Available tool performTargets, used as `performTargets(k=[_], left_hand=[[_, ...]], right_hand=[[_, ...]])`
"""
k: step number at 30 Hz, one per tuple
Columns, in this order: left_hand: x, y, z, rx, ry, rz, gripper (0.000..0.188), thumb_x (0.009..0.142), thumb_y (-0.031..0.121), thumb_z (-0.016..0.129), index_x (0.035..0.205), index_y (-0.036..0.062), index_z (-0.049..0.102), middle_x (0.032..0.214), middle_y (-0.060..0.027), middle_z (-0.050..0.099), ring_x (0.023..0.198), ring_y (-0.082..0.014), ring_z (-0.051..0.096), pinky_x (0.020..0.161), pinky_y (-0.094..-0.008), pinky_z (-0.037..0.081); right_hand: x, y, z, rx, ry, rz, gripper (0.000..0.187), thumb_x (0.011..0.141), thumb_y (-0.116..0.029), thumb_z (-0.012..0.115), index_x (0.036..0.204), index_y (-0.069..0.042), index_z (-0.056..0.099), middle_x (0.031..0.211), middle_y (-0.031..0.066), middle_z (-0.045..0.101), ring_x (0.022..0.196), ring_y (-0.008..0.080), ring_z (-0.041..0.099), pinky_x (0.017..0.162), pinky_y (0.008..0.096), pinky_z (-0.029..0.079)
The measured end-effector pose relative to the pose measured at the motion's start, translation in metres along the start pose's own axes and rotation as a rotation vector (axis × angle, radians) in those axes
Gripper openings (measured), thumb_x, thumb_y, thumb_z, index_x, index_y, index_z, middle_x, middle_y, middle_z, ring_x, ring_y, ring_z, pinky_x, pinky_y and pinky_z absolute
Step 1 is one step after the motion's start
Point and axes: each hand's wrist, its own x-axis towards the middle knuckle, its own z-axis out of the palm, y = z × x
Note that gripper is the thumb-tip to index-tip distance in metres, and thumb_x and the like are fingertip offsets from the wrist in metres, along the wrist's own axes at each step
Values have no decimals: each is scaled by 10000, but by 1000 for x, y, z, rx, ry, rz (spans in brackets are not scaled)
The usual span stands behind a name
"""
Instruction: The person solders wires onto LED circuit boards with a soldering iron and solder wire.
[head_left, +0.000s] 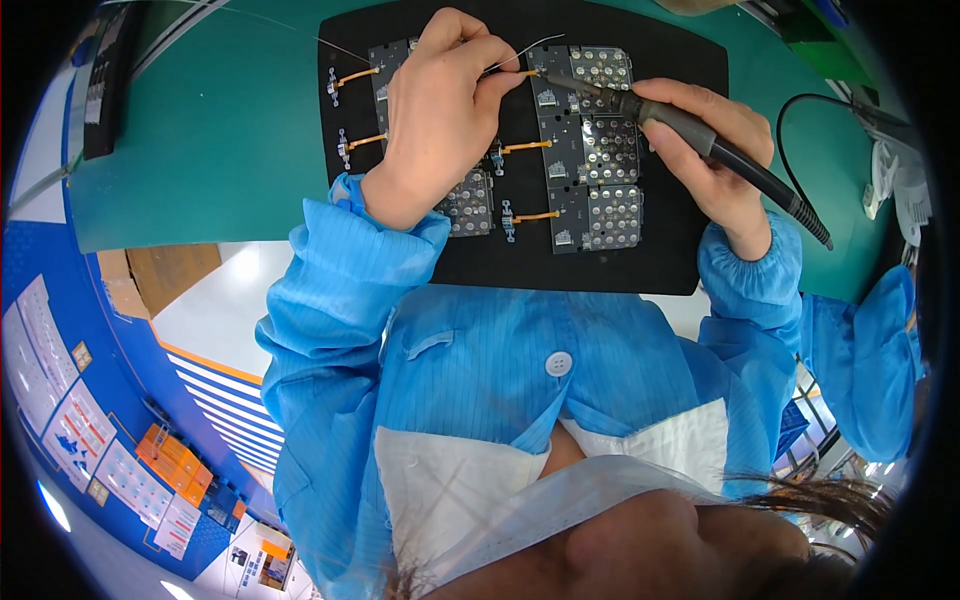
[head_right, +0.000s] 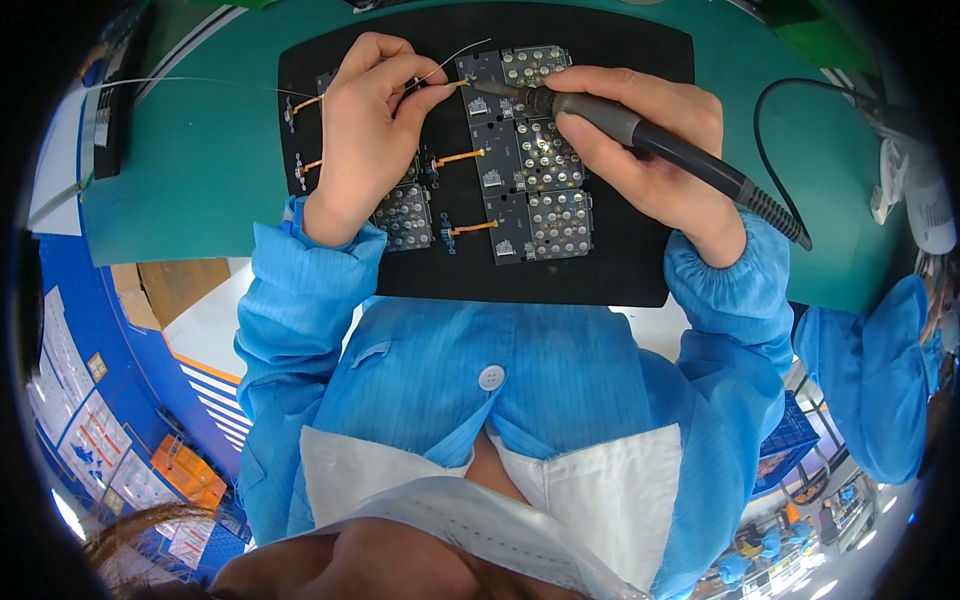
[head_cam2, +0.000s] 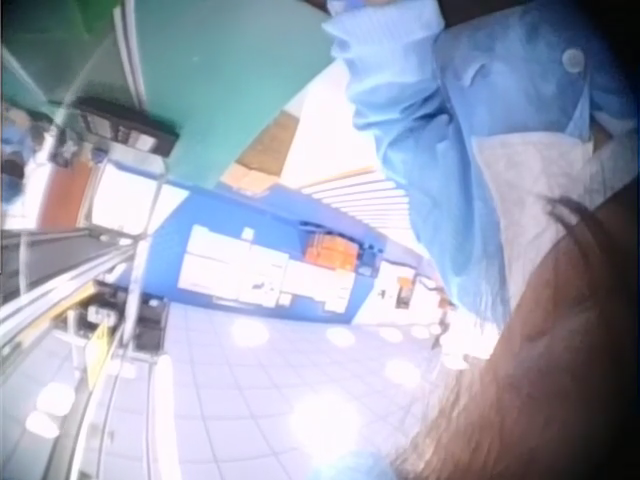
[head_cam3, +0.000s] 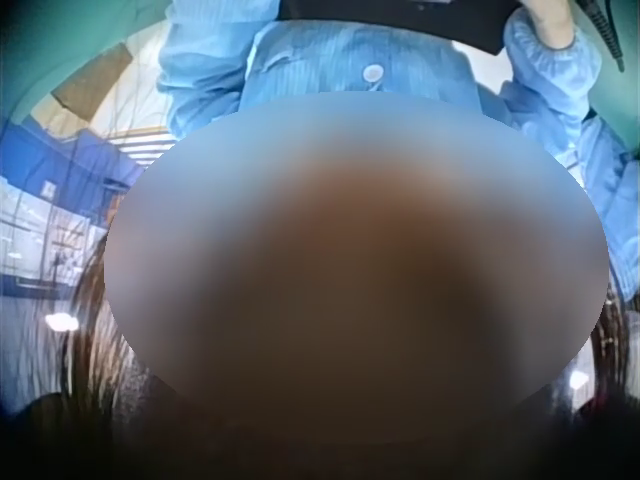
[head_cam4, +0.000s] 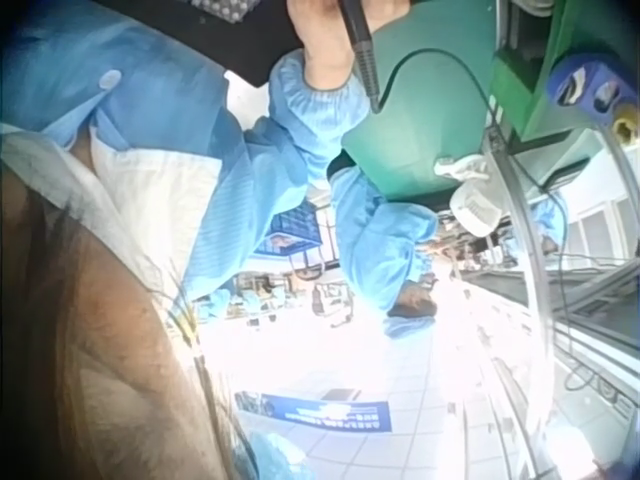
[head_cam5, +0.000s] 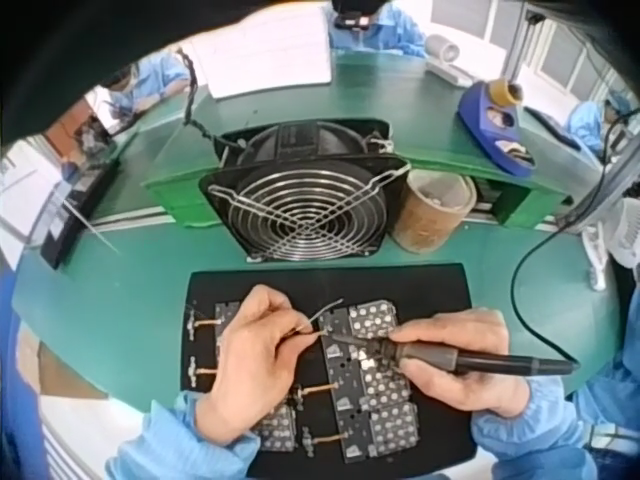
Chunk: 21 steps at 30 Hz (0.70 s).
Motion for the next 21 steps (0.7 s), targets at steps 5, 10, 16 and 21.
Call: performTargets(k=[5, 10, 16, 21], left_hand=[[1, 5, -3, -24, -10, -25, 138, 734, -25, 727, 853, 4, 662, 884, -55, 522, 624, -138, 513, 543, -258, 413], [4, 5, -2, 38, -23, 41, 122, 738, -14, 725, 843, -5, 664, 866, -53, 527, 623, -139, 508, 544, -263, 410], [3, 4, 0, -60, 6, -7, 130, 735, -17, 727, 851, -5, 670, 860, -43, 525, 602, -119, 482, 528, -250, 390], [3, 6, 1, -42, 8, -12, 123, 737, -19, 725, 847, -6, 673, 861, -41, 527, 577, -108, 458, 513, -246, 371]], right_hand=[[-1, -1, 0, 3, -6, 2, 246, 804, -120, 706, 1027, -21, 679, 798, 114, 684, 643, 168, 659, 541, 224, 496], [-1, 0, 0, -8, 12, 7, 252, 804, -134, 713, 1028, -23, 682, 816, 118, 691, 670, 178, 673, 561, 227, 514], [-1, -2, -3, -10, -3, 29, 253, 802, -137, 717, 1026, -24, 684, 824, 121, 694, 682, 178, 679, 572, 227, 520], [-3, -2, -3, 10, -1, 55, 254, 804, -137, 717, 1026, -20, 683, 812, 114, 693, 664, 163, 670, 561, 220, 513]])
